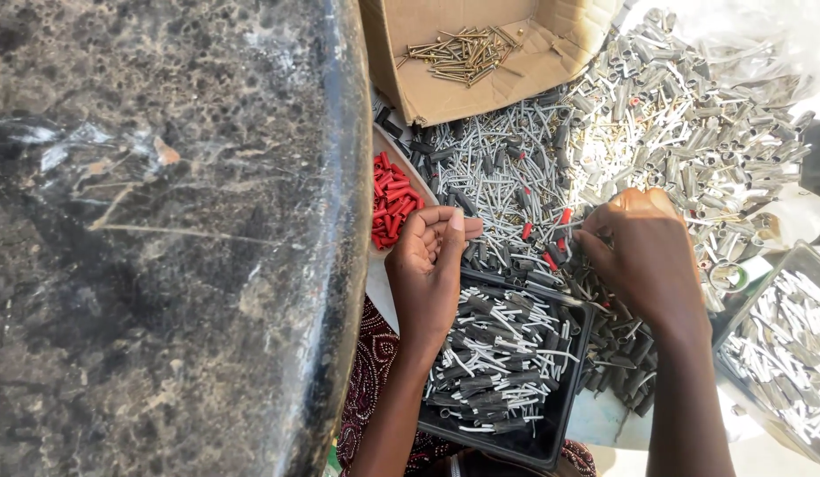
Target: Assembling small plastic clips by manually inserting red components into black housings
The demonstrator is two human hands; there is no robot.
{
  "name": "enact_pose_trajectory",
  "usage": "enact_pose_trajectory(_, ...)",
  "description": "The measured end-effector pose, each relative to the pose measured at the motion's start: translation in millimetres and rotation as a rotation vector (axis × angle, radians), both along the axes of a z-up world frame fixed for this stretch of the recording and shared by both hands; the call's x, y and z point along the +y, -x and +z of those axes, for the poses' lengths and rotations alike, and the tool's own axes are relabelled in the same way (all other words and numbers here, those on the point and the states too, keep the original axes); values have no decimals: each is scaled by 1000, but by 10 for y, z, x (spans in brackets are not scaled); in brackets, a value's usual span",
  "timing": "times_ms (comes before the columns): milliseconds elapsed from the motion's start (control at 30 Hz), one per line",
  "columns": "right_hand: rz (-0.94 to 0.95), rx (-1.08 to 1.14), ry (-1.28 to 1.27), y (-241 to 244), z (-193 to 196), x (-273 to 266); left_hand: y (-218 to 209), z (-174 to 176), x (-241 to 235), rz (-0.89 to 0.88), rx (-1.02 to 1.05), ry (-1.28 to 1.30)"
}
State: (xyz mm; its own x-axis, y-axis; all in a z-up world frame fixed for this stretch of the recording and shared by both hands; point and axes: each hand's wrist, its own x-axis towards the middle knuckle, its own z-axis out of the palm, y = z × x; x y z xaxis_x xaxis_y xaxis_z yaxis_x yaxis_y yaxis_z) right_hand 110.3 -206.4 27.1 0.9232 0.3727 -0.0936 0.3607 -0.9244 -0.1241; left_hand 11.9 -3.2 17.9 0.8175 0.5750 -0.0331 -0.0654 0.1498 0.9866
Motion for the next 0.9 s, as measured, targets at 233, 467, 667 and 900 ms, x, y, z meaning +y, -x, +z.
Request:
enact_pose_trajectory(233,-77,-10,-570,44,114,-126,-1,-75,28,-1,-18,-1)
enact_pose_trajectory(467,-265,41,-982,41,136,-203,-26,-103,44,-9,-42,33)
enact_pose_trajectory(667,-301,75,-940,50,80,-58,3,-133,54,-34,-19,64)
enact_pose_trajectory(900,-171,-84,-850,130,179,-139,33,-58,41,-26,-21,-15)
